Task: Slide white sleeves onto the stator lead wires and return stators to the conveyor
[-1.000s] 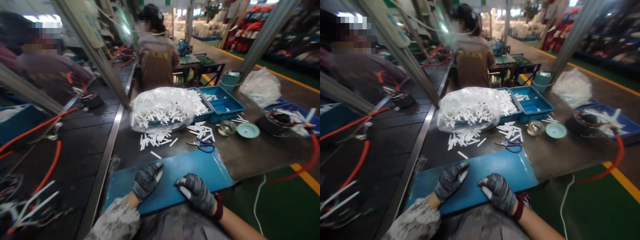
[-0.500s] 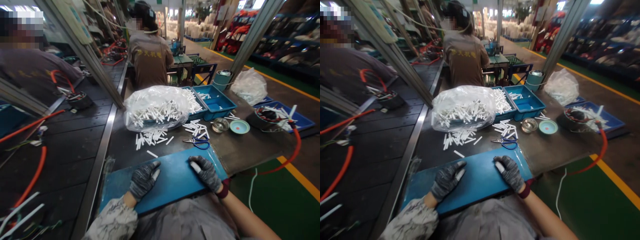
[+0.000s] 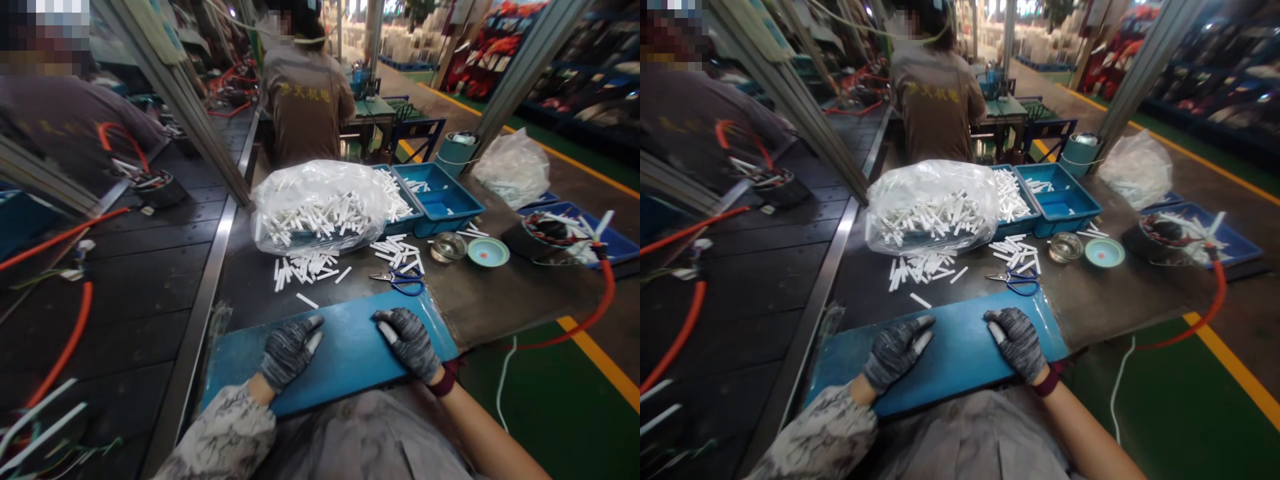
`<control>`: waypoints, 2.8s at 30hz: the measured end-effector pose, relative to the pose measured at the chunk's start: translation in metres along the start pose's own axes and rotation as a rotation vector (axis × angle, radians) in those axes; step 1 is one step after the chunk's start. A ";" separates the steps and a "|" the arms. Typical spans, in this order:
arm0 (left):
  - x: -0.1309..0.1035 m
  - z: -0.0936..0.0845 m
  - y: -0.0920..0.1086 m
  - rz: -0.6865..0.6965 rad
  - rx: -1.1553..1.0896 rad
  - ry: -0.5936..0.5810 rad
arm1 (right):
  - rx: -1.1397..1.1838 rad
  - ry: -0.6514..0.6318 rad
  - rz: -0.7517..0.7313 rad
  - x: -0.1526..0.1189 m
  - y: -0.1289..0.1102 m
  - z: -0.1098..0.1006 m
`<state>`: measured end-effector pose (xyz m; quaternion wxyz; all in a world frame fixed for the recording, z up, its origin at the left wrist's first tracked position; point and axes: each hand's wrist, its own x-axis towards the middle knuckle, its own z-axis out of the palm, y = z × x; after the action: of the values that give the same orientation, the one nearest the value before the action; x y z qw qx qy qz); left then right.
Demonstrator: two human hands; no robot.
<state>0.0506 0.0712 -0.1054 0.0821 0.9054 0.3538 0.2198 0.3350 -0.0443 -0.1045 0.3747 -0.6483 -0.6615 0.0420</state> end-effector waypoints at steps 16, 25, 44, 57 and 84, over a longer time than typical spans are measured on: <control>0.002 0.000 0.003 0.017 -0.047 0.057 | -0.015 -0.024 0.005 -0.002 0.005 0.001; 0.001 0.001 0.004 0.012 -0.064 0.059 | -0.019 -0.001 -0.007 -0.004 0.007 0.003; 0.001 0.001 0.006 0.008 -0.076 0.077 | -0.005 -0.011 -0.010 -0.002 0.006 0.000; 0.002 -0.001 0.007 0.020 -0.050 0.089 | 0.039 -0.019 0.039 0.001 0.006 -0.003; 0.003 0.006 0.005 -0.010 -0.086 0.037 | -0.563 -0.522 0.282 0.148 0.038 -0.018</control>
<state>0.0579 0.0693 -0.1083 0.1155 0.8950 0.3501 0.2511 0.3943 0.0851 -0.0471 -0.0072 -0.7773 -0.6247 0.0734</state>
